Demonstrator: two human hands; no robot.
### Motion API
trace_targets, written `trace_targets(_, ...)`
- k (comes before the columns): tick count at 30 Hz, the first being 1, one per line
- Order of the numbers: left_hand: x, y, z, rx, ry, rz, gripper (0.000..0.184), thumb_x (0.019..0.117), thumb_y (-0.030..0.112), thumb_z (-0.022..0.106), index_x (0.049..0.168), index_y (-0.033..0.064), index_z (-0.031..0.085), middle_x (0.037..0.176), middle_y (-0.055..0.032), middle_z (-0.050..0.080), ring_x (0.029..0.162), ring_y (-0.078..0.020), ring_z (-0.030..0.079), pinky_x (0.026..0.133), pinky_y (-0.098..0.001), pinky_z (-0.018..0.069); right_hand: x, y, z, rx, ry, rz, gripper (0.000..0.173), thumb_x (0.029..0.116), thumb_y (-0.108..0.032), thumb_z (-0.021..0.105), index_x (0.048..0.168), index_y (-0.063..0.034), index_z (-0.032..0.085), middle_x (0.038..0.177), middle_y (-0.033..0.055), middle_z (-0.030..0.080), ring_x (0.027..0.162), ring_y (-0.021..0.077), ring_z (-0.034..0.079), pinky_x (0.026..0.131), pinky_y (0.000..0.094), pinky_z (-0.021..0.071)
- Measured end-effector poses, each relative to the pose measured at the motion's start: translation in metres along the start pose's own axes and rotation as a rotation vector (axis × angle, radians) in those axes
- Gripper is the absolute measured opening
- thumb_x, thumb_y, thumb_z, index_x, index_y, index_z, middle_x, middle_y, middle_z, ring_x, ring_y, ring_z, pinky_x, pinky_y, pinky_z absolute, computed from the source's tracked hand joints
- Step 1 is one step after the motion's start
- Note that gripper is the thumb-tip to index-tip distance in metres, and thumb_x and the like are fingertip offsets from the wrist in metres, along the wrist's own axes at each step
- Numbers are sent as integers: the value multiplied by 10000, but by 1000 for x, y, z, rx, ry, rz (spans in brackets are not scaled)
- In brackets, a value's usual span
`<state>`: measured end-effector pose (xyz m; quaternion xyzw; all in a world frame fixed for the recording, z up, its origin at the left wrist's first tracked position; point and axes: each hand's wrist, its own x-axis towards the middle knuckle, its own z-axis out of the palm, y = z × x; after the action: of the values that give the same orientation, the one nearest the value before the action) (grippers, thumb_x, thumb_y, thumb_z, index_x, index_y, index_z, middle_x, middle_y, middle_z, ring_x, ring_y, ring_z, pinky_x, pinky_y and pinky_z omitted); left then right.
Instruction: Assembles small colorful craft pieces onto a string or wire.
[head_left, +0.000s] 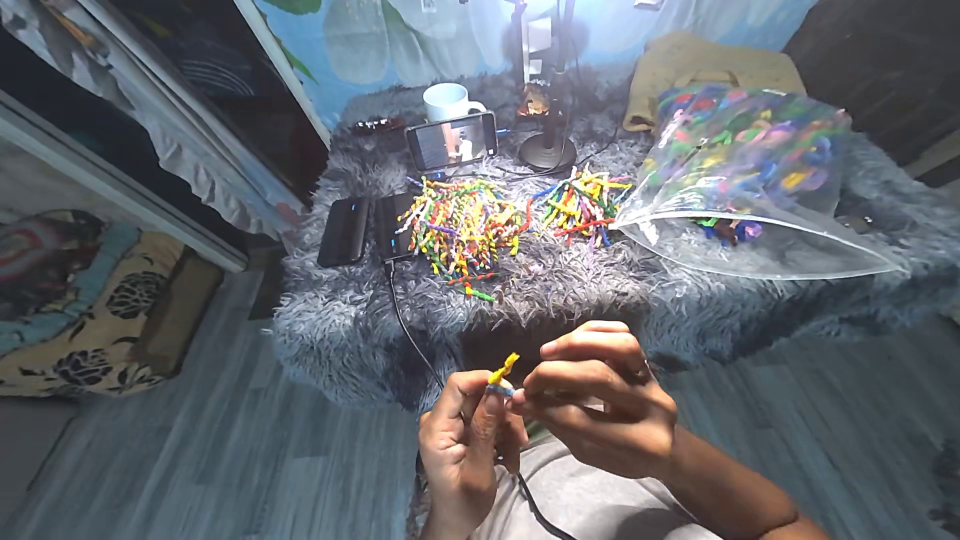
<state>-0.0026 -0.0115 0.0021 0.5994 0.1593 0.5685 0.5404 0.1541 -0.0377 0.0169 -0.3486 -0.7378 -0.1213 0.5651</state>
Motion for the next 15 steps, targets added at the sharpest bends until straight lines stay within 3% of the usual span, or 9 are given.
trace_targets(15,2,-3,-1,-11,-52,-18,183,1058,243,538,1110,109,651,822,97,710,608,61,635,501,-95,518,-1,0,-2,20,-2,69,74,999,-141,656,932,-113,667,1049,13,670,1177,111,558,1089,243,366)
